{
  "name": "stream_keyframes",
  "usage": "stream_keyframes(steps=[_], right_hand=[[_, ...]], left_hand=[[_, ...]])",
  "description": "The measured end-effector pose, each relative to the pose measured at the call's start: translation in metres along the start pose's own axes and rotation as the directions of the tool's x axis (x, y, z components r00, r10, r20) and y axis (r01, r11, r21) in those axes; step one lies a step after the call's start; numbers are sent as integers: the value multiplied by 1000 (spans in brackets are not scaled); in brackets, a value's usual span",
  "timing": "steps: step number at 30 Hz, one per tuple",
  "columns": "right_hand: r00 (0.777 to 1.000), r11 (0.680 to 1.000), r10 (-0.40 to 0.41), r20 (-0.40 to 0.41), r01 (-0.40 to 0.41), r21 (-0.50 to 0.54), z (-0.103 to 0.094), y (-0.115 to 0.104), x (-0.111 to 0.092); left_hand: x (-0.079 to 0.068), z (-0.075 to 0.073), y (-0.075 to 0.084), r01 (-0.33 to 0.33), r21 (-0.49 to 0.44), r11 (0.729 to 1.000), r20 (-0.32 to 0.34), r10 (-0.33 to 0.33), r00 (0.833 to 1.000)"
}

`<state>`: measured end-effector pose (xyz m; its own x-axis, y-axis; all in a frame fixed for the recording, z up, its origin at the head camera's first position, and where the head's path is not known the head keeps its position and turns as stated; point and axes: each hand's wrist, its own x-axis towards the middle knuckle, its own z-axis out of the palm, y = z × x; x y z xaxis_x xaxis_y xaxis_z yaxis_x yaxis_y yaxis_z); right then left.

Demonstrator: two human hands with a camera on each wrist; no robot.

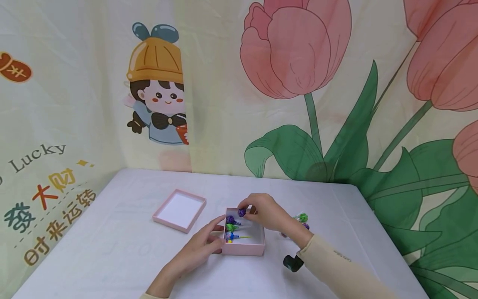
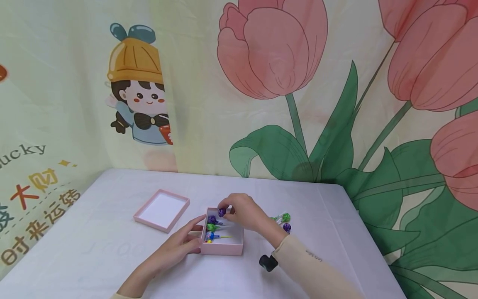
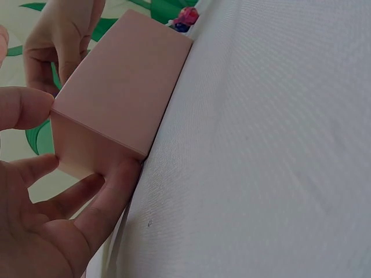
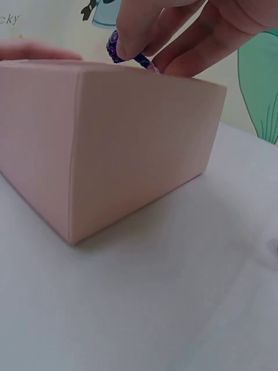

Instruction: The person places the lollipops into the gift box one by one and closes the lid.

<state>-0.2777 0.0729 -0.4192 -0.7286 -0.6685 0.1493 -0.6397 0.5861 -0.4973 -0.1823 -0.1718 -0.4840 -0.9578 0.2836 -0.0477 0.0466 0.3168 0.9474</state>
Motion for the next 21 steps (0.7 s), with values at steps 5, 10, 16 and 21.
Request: stream_keyframes(steps=[5, 10, 16, 21], right_hand=[[1000, 999, -21, 3, 21, -26, 9, 2, -2], [999, 998, -35, 5, 35, -50, 16, 2, -1], [999, 994, -34, -9, 33, -103, 25, 1, -1], [1000, 988, -14, -19, 11, -156, 35, 4, 0]], left_hand=[[0, 0, 1, 3, 0, 1000, 0, -3, 1000], [0, 0, 1, 6, 7, 1000, -2, -6, 1000], [-1, 0, 1, 5, 1, 1000, 3, -5, 1000], [-1, 0, 1, 0, -7, 1000, 10, 0, 1000]])
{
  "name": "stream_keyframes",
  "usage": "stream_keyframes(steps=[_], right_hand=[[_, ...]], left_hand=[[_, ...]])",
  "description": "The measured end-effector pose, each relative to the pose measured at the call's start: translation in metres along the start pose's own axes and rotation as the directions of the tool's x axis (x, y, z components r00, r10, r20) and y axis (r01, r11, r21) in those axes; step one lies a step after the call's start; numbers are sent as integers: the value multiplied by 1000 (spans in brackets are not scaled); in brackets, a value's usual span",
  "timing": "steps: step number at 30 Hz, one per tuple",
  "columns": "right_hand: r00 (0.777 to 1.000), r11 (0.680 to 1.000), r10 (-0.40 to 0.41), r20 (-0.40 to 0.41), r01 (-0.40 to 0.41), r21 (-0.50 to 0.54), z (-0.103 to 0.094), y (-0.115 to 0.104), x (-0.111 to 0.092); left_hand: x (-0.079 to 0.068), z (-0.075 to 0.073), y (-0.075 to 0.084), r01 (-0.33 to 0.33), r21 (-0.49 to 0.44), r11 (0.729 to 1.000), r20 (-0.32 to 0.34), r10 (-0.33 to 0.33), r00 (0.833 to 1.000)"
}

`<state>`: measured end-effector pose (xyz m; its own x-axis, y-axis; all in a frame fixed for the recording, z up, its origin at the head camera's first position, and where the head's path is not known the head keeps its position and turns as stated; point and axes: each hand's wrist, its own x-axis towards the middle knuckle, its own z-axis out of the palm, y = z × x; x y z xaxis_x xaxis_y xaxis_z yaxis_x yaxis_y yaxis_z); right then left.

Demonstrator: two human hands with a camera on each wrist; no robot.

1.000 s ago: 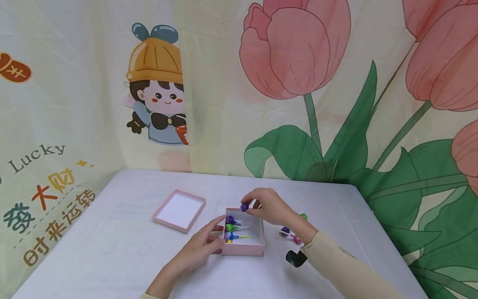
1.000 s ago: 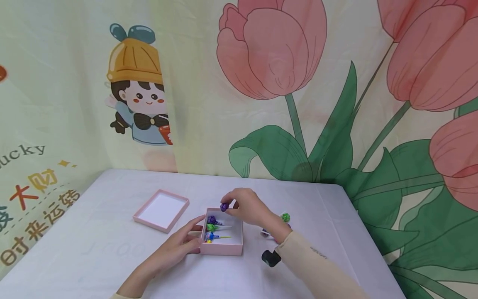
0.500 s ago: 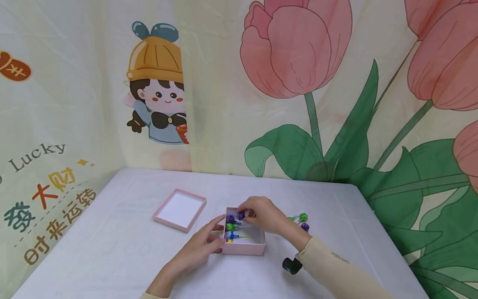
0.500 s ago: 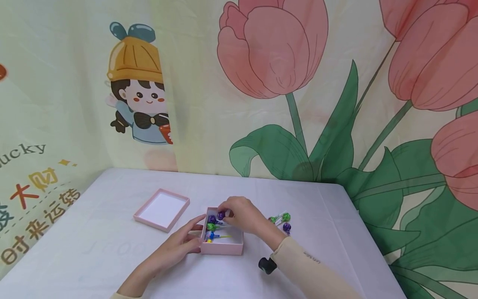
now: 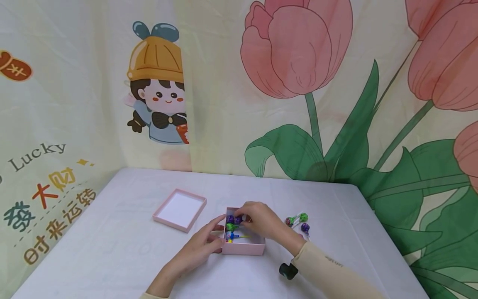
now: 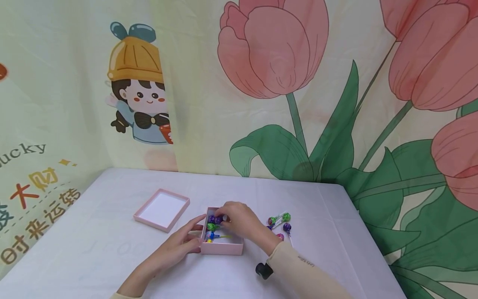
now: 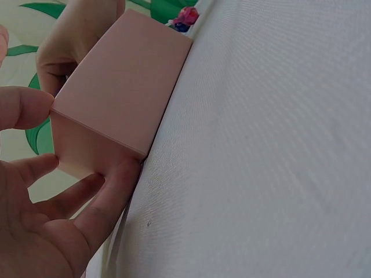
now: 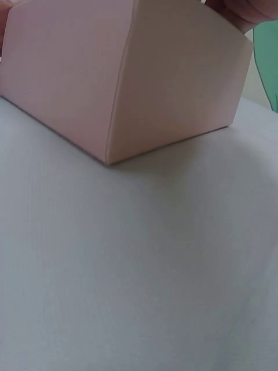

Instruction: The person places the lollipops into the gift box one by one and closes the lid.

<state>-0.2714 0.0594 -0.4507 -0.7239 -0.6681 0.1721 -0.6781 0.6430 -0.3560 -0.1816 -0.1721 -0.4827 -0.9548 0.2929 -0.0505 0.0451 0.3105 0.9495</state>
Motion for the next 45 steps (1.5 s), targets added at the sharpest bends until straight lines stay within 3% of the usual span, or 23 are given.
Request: stream_keyframes(steps=[9, 23, 33, 45], right_hand=[[999, 998, -14, -53, 10, -65, 12, 1, -1], [998, 992, -20, -57, 13, -126, 21, 1, -2], [997, 990, -39, -60, 31, -140, 21, -1, -1], [998, 993, -23, -61, 16, -115, 22, -2, -1]], left_hand=[[1, 0, -1, -9, 6, 1000, -2, 9, 1000], [1, 0, 0, -7, 1, 1000, 13, 7, 1000], [1, 0, -1, -26, -12, 1000, 12, 26, 1000], [-1, -1, 1, -3, -3, 1000, 17, 3, 1000]])
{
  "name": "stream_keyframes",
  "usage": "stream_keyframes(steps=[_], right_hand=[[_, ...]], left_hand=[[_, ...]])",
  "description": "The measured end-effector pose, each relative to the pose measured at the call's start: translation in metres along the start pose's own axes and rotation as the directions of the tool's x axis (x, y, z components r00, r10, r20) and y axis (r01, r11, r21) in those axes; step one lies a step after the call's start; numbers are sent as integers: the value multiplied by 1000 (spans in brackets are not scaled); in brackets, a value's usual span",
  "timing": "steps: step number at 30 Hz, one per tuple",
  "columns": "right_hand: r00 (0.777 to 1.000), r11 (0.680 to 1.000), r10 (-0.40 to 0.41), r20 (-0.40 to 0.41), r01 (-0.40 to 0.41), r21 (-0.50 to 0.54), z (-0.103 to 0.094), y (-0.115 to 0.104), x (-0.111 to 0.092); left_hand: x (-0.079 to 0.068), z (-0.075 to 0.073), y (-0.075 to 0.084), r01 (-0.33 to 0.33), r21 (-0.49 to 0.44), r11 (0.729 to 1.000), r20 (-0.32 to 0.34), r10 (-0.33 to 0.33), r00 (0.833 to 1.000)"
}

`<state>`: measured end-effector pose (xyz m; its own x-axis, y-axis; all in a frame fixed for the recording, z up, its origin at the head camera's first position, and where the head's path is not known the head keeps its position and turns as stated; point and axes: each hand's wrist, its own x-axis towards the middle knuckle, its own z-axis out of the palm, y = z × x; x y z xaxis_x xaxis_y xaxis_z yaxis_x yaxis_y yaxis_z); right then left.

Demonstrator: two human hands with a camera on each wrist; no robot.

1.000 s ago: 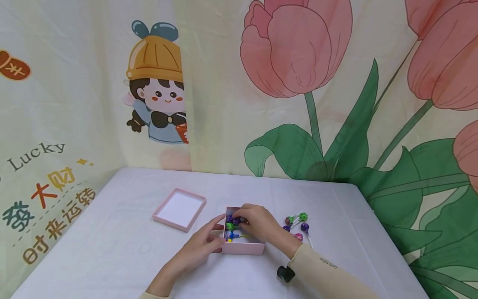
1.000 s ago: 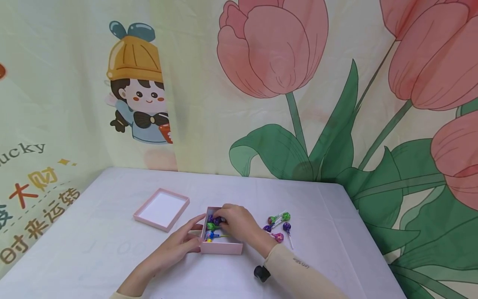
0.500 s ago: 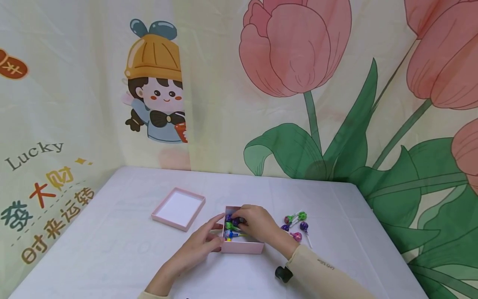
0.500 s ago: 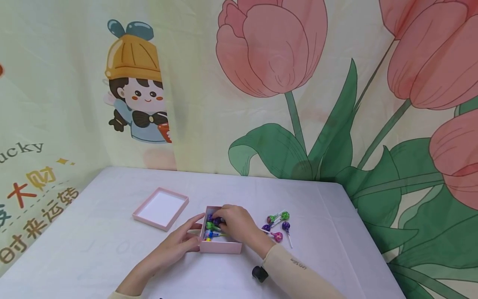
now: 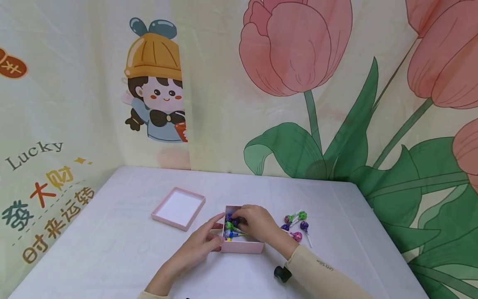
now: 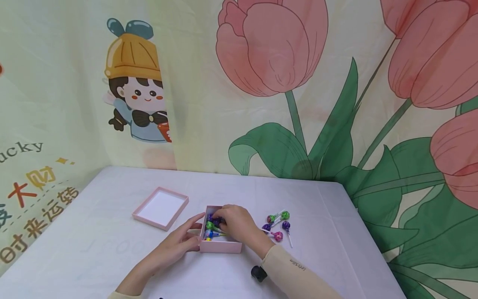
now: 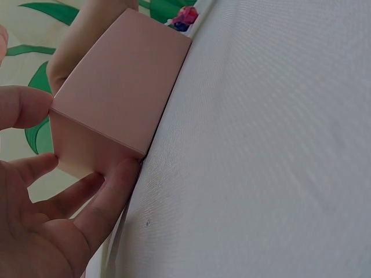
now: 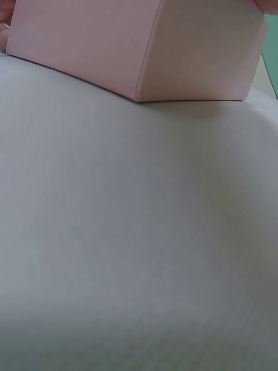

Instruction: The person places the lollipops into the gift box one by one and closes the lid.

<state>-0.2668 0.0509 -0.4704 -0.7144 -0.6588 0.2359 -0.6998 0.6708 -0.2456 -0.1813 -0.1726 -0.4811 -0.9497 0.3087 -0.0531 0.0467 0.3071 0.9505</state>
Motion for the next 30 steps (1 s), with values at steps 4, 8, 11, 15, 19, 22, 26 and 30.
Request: stream_keyframes(steps=[4, 8, 11, 15, 19, 22, 26, 30], right_hand=[[1000, 998, 18, -4, -18, 62, 1, 2, 0], [999, 982, 37, 3, -37, 187, -1, 5, -1], [999, 957, 33, 11, -35, 287, -5, 8, -3], [1000, 932, 14, 8, -16, 363, -16, 11, -8], [999, 925, 17, -33, -4, 379, -32, 18, -18], [996, 930, 48, -71, -19, 368, -44, 27, -25], [989, 942, 104, -109, -63, 329, -56, 46, -38], [980, 951, 161, -113, -124, 283, -65, 69, -52]], left_hand=[[0, -1, -1, -7, -3, 1000, 1, 7, 1000], [0, -1, -2, -16, 3, 1000, -2, 16, 1000], [-1, -1, -2, -15, 11, 1000, -4, 15, 1000], [-1, -1, -1, -4, 18, 1000, -8, 4, 1000], [0, 1, 1, 10, 22, 1000, -18, -9, 1000], [0, 1, 2, 17, 27, 999, -28, -17, 999], [0, 2, 3, 30, 31, 999, -36, -29, 999], [0, 2, 2, 36, 25, 999, -37, -35, 999]])
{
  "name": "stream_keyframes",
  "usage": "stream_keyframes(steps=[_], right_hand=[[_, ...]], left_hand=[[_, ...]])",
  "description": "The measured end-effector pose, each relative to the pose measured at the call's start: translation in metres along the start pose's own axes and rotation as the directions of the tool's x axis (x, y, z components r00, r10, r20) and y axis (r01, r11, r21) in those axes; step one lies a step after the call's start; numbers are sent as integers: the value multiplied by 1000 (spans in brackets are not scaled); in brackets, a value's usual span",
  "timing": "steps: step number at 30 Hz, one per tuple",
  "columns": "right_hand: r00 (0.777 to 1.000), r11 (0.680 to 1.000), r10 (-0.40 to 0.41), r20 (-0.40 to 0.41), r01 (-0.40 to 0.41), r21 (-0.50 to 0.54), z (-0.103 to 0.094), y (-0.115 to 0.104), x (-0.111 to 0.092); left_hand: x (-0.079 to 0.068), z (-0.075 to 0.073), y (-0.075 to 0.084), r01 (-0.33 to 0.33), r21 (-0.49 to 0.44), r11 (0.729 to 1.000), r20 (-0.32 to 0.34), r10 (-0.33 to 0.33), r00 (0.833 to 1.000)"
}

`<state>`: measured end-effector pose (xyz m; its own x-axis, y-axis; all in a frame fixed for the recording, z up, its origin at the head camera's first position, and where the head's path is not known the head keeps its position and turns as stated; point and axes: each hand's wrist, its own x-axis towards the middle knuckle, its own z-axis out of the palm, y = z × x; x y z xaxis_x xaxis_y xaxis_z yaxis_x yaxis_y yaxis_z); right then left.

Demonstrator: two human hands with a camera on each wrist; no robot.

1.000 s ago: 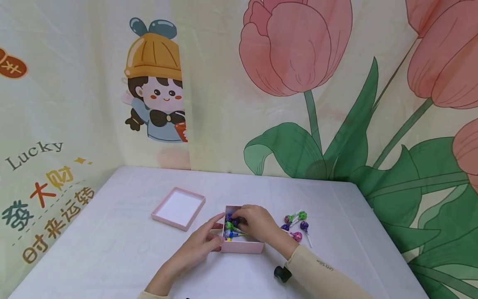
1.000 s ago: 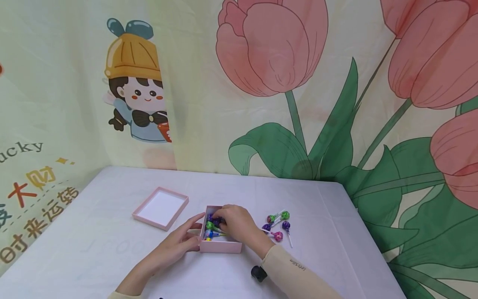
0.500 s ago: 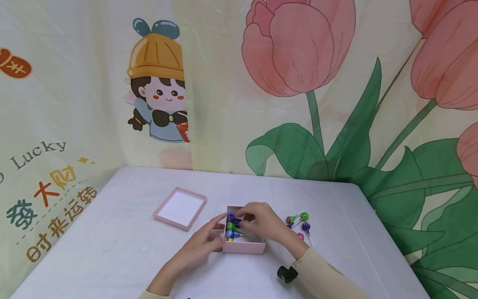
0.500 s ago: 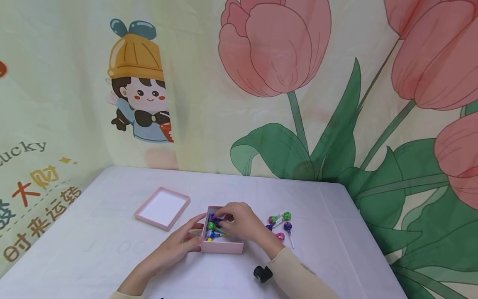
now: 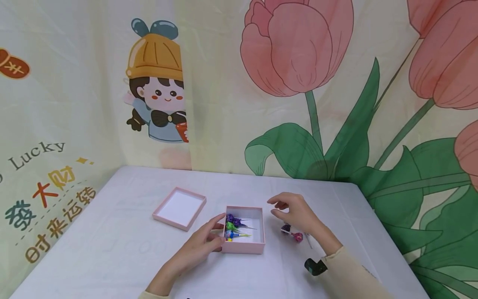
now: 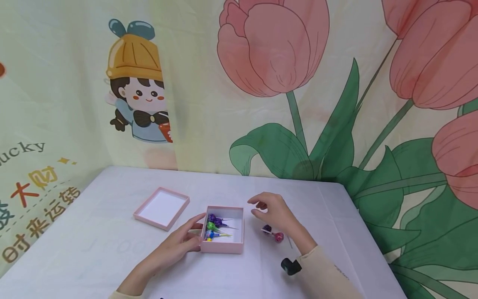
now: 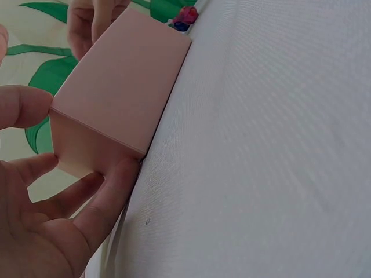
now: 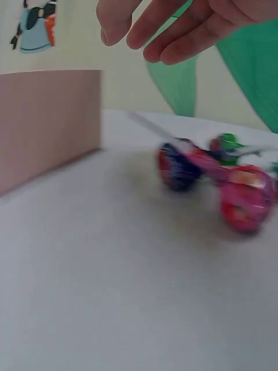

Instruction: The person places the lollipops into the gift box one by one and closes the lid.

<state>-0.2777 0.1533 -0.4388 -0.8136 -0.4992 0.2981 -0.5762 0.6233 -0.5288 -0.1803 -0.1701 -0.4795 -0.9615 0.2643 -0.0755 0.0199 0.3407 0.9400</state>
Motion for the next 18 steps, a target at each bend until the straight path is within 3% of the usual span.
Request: stream_keyframes(steps=[9, 18], right_hand=[[997, 997, 57, 54, -54, -58, -16, 43, -14], [987, 991, 71, 145, -54, -119, -17, 63, -21]], left_hand=[[1, 0, -3, -18, 9, 1000, 2, 18, 1000], [2, 0, -3, -29, 16, 999, 1, 29, 1000]])
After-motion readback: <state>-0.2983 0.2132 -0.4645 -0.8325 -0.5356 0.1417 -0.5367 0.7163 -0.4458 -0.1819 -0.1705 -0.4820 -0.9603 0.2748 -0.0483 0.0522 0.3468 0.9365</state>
